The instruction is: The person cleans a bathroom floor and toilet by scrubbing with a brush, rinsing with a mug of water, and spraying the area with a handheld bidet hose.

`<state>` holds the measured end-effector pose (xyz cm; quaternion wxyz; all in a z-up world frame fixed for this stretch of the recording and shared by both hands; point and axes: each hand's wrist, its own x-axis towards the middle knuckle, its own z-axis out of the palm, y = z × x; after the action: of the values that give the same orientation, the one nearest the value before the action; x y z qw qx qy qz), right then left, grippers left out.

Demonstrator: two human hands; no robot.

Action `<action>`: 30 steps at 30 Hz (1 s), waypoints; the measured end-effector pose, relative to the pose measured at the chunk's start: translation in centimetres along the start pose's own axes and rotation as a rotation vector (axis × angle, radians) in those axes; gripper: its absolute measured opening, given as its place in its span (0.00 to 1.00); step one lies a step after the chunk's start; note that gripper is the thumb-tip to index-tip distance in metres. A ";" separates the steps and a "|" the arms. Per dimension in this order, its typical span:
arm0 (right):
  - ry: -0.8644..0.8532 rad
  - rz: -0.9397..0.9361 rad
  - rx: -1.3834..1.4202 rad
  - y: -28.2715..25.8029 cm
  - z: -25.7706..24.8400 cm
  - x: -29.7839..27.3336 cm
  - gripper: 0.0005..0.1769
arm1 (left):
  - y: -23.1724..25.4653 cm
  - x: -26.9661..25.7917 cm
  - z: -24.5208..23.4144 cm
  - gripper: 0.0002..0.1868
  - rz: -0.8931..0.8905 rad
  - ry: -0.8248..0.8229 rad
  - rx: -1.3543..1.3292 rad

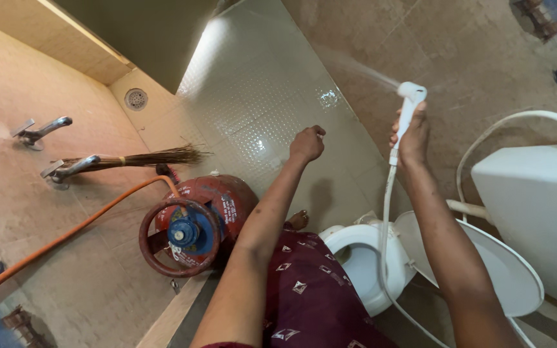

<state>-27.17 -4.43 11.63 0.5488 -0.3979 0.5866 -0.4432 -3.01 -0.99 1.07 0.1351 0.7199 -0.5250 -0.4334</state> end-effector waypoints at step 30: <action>0.318 0.184 -0.058 0.3 -13.8 -1.2 0.34 | 11.2 -3.0 9.5 0.13 0.293 -0.153 -0.083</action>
<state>-40.80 -2.00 11.74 0.4759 -0.2831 0.7122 -0.4314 -17.67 -0.49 4.16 0.1860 0.5943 -0.6149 -0.4838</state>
